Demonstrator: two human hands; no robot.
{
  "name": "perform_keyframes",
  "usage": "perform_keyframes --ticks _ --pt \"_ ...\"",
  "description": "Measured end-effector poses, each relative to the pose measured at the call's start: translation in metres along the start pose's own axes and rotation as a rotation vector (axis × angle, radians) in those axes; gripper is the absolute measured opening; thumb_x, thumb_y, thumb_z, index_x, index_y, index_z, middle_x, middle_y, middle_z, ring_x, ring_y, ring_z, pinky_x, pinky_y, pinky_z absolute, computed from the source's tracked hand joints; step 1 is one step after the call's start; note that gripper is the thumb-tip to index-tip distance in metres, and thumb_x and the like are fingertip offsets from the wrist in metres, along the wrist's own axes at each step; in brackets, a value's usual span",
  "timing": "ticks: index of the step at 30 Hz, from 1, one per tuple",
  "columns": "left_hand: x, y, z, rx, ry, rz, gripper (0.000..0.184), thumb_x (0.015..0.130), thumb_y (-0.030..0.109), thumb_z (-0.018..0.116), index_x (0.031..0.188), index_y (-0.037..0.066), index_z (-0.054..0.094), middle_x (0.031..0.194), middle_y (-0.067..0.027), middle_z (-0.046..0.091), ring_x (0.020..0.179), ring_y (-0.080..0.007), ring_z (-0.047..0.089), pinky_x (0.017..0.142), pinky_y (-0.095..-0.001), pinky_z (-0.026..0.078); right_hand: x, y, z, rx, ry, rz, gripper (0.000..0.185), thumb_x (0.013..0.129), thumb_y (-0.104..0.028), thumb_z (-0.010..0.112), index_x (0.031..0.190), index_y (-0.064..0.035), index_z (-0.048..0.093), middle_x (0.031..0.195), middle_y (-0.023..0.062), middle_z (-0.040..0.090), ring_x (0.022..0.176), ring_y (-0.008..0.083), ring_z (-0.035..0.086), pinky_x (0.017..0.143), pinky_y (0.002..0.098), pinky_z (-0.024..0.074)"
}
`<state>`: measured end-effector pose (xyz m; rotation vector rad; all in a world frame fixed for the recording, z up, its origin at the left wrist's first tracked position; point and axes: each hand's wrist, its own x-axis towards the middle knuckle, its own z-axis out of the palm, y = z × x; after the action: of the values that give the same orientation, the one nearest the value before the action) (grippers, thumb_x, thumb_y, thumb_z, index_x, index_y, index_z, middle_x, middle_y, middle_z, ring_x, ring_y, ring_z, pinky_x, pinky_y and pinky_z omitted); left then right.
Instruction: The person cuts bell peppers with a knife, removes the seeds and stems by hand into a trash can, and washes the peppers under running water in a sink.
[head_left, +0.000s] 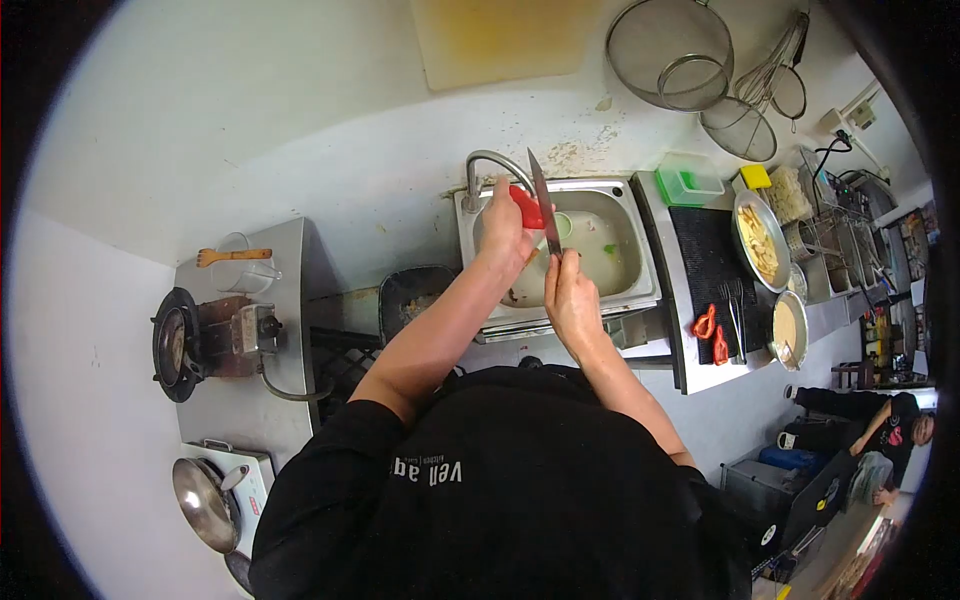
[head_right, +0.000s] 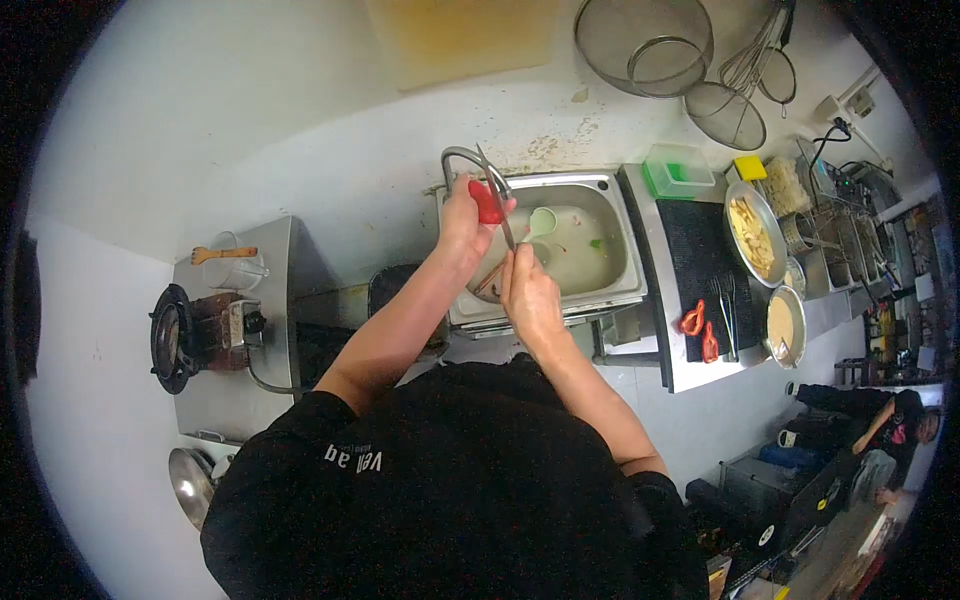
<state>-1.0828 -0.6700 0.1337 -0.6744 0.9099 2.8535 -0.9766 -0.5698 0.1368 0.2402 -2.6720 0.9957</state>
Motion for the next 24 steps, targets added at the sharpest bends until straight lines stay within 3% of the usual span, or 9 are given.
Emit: perform_keyframes --ticks 3,10,18,24 --pt "0.002 -0.001 -0.004 0.009 -0.010 0.022 0.026 0.096 0.029 0.043 0.085 0.005 0.046 0.074 -0.0058 0.050 0.066 -0.0187 0.054 0.065 -0.0419 0.057 0.002 -0.004 -0.002 0.011 -0.005 0.004 0.016 0.095 -0.016 0.044 0.097 -0.0008 0.039 0.068 0.0292 0.058 0.063 0.0488 0.056 0.054 0.0554 0.0428" --pt "-0.013 -0.003 0.001 0.100 -0.033 0.061 0.032 0.096 0.034 0.043 0.081 0.005 0.045 0.073 -0.0067 0.049 0.057 -0.0194 0.053 0.058 -0.0405 0.056 0.013 -0.008 -0.002 0.016 -0.013 0.001 0.015 0.095 -0.014 0.045 0.096 -0.0005 0.038 0.069 0.0297 0.058 0.063 0.0493 0.056 0.053 0.0555 0.0422" --pt "-0.008 0.020 0.005 -0.005 -0.083 -0.102 0.037 0.098 0.035 0.035 0.095 -0.001 0.046 0.080 -0.0125 0.052 0.073 -0.0257 0.057 0.074 -0.0480 0.056 -0.002 -0.010 -0.006 -0.045 -0.047 -0.033 0.015 0.094 -0.015 0.045 0.095 -0.0006 0.040 0.073 0.0278 0.059 0.062 0.0464 0.057 0.052 0.0535 0.0447" --pt "-0.019 0.024 0.009 0.030 -0.074 -0.187 0.041 0.099 0.038 0.030 0.098 0.002 0.048 0.085 -0.0141 0.056 0.076 -0.0338 0.063 0.073 -0.0486 0.054 0.002 -0.009 -0.007 -0.059 -0.013 -0.071 0.017 0.095 -0.016 0.044 0.096 -0.0008 0.039 0.070 0.0276 0.059 0.060 0.0469 0.057 0.052 0.0540 0.0446"
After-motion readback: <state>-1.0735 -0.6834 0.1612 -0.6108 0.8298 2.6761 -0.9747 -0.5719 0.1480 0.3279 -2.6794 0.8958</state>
